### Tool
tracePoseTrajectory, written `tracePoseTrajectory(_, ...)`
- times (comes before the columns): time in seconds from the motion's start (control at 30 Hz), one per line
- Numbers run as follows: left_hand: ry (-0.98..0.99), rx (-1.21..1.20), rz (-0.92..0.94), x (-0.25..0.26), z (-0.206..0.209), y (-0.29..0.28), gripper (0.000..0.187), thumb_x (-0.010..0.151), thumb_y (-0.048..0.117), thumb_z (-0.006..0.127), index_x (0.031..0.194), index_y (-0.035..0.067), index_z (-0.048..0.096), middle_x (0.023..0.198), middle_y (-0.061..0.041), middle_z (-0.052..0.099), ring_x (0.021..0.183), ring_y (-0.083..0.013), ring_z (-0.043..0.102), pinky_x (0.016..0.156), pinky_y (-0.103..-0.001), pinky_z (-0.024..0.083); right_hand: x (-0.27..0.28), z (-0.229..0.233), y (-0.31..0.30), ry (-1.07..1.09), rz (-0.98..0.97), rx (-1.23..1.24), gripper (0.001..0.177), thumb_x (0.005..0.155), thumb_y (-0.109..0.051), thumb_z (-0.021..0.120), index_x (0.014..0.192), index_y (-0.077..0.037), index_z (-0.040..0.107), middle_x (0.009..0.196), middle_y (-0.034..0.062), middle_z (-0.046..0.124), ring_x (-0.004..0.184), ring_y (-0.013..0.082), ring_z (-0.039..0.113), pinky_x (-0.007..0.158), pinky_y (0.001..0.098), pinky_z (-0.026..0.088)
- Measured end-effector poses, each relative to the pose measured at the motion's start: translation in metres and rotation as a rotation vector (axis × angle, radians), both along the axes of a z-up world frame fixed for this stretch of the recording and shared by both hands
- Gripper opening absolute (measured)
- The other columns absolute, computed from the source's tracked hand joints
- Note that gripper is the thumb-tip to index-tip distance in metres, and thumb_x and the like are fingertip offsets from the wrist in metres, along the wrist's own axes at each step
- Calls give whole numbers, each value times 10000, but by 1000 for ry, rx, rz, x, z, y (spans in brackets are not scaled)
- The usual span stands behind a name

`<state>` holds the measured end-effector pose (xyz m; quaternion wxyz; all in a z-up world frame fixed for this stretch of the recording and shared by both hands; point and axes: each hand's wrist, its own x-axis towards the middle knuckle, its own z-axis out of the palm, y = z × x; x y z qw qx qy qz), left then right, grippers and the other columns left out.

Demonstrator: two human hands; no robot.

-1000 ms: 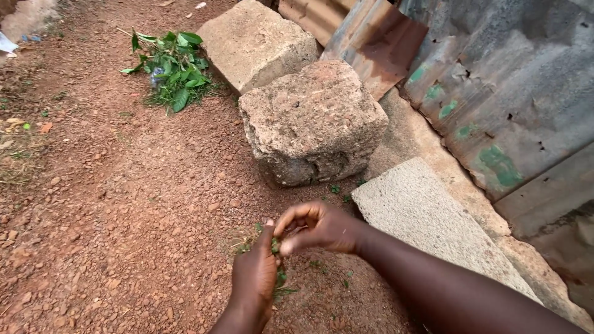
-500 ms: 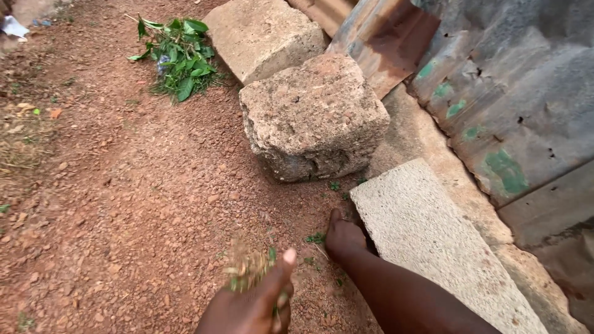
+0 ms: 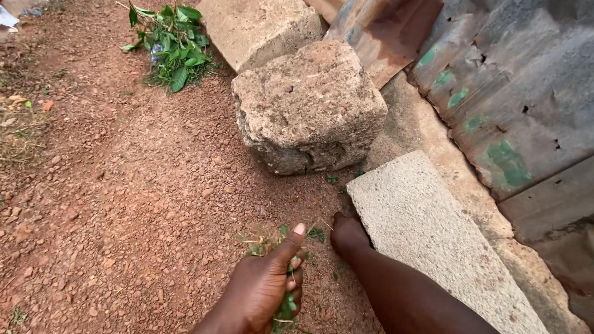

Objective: Pulling small weeds from the ground by hand and using a machete to clear growth near structures.

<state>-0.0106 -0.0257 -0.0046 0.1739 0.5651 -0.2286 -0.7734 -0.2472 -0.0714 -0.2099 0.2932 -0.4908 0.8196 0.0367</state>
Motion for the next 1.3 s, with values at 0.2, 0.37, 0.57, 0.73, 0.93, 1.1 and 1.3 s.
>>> tracePoseTrajectory(0.2, -29, 10, -2, 1, -9, -9, 444, 1019, 438, 668, 886, 19, 732, 605, -57, 480, 464, -168, 421, 446, -336, 351, 8, 24, 4, -365, -81, -176, 336, 1114, -357, 384, 1018, -130, 612, 817, 39, 595, 648, 152, 499, 642, 354, 465)
tracePoseTrajectory(0.37, -146, 49, -19, 11, -4, -18, 445, 1019, 440, 624, 1113, 94, 887, 625, -38, 456, 467, -128, 401, 421, -283, 300, 16, 35, -3, -976, -132, -340, 332, 1096, -319, 485, 895, -96, 626, 678, 1, 528, 538, 114, 395, 499, 298, 313)
tracePoseTrajectory(0.57, -106, 46, 140, 20, -9, -29, 494, 1071, 493, 529, 914, 53, 692, 799, -66, 493, 676, -185, 443, 534, -324, 351, 77, 139, 6, -1123, 249, -404, 344, 1090, -276, 487, 792, -128, 574, 601, -26, 473, 461, 104, 373, 390, 286, 340)
tracePoseTrajectory(0.73, 169, -38, 234, 29, -32, -31, 580, 1053, 613, 493, 855, 80, 605, 681, -57, 496, 479, -165, 387, 380, -324, 276, 103, 183, 22, -852, 592, -589, 116, 950, -126, 745, 873, -119, 657, 574, -62, 482, 470, 81, 437, 444, 261, 368)
tracePoseTrajectory(0.93, 62, 98, 194, 37, -20, -28, 387, 1035, 298, 637, 1140, -51, 769, 786, -193, 660, 443, -167, 481, 290, -268, 381, 97, 197, 18, -990, 754, -357, 51, 916, -49, 754, 950, -53, 715, 703, 73, 703, 436, 76, 531, 359, 175, 420)
tracePoseTrajectory(1.1, 134, 64, 260, 47, -20, -38, 423, 976, 378, 728, 1075, -24, 644, 643, -99, 564, 397, -157, 476, 301, -279, 405, 67, 158, -8, -1271, 426, -467, 348, 1017, -298, 585, 1190, -34, 732, 799, 87, 732, 459, 82, 484, 421, 223, 442)
tracePoseTrajectory(1.3, 211, 44, 179, 62, -21, -37, 479, 1034, 425, 704, 766, 51, 570, 515, -34, 432, 364, -155, 397, 336, -320, 341, 24, 49, -21, -164, 114, -212, 427, 1018, -527, 508, 899, -132, 615, 796, 45, 641, 691, 204, 579, 682, 370, 488)
